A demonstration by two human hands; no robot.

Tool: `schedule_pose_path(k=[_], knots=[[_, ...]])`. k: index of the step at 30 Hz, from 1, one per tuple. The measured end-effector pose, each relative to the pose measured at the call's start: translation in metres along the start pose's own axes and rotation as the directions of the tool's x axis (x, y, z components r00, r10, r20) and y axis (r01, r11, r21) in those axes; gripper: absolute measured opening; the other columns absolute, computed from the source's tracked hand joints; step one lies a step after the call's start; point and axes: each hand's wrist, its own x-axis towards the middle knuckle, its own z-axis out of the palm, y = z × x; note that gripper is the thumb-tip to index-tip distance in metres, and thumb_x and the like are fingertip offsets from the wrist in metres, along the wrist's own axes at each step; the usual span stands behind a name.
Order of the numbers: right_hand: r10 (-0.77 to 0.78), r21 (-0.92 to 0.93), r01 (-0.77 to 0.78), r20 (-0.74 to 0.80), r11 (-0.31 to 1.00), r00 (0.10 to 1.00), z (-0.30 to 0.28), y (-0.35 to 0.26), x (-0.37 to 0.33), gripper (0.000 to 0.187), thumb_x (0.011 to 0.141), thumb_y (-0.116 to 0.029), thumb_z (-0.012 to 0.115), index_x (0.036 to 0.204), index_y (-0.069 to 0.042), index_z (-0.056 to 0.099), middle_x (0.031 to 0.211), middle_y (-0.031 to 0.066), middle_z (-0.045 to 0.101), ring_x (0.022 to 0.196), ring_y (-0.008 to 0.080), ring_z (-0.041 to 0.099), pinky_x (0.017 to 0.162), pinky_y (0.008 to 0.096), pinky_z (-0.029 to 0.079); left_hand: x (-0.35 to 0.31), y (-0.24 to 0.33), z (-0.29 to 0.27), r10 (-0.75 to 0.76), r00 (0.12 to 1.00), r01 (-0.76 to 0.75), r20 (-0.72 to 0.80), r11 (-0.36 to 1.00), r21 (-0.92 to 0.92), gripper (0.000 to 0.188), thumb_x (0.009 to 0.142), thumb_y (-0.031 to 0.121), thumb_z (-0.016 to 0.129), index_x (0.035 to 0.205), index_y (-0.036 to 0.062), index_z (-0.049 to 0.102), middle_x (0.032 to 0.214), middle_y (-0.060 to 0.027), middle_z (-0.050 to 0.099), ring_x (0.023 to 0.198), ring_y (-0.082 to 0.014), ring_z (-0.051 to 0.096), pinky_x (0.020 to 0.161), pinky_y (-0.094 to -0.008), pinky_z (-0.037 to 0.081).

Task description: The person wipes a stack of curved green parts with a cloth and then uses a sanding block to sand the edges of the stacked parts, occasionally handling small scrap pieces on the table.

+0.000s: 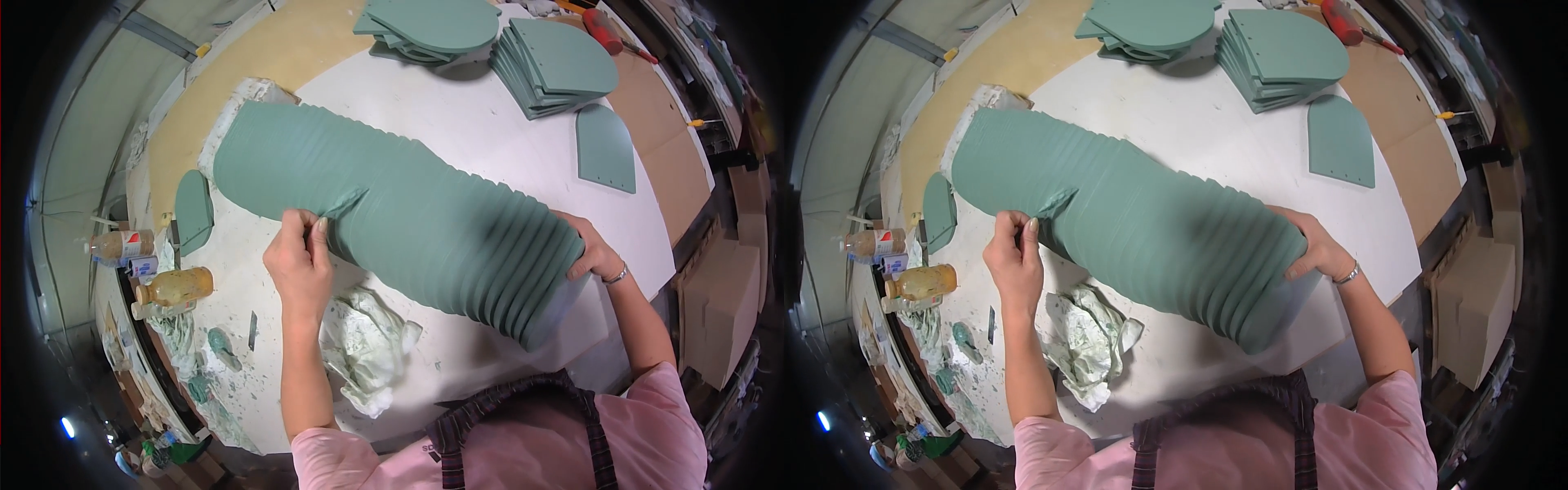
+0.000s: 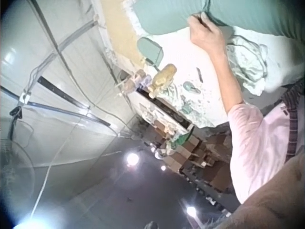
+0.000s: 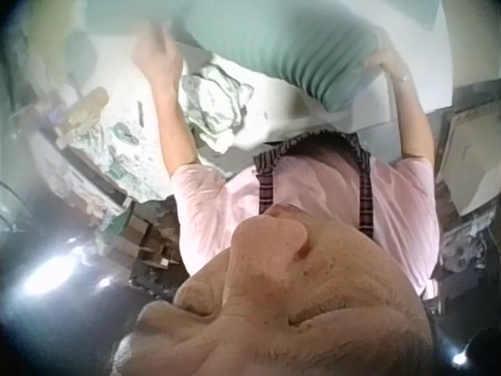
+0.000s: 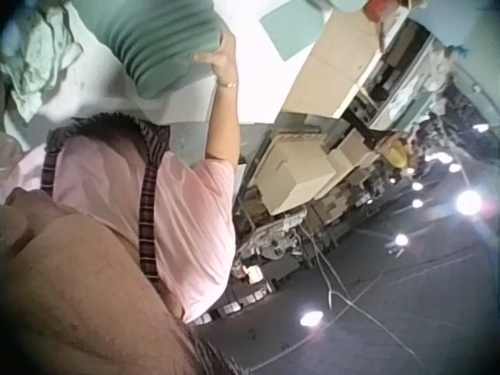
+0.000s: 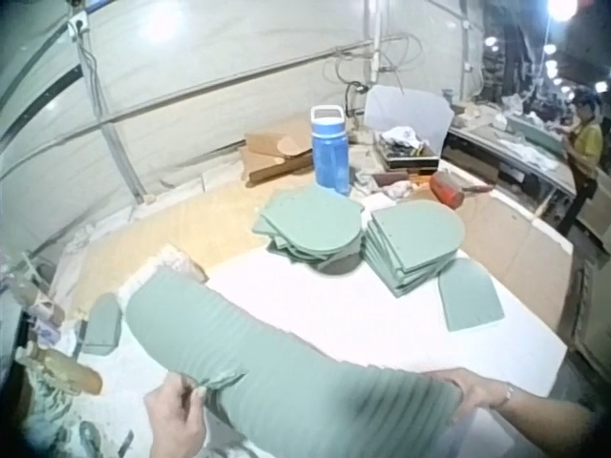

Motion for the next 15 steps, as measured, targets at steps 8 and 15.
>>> schedule_pose_path(k=[8,15], knots=[[0.073,-0.013,-0.073,0.007,0.997,0.997,0.005,-0.006,-0.006,0.107,0.042,-0.020,0.082,0.141,0.004,0.048,0.134,0.0113,0.059,0.126,0.0230,0.053,0.111,0.0344,0.034,-0.040,-0.017,-0.018,-0.226,0.974,0.199,-0.033,0.910,-0.363,0.012,0.091,0.000,0.059,0.083,0.0010,0.050,0.066,-0.0026,0.052,0.058,-0.0085,0.046,0.056,-0.0246,0.040],[-0.004,-0.005,0.004,-0.033,1.000,0.999,0.019,-0.061,0.009,0.090,0.069,-0.031,0.073,0.147,0.000,0.041,0.148,0.0128,0.046,0.138,0.0243,0.041,0.116,0.0359,0.027,-0.087,-0.048,-0.051,-0.448,0.892,0.356,-0.060,0.779,-0.515,0.011,0.092,0.002,0.057,0.084,0.0031,0.050,0.067,0.0013,0.049,0.061,-0.0056,0.042,0.057,-0.0212,0.035]])
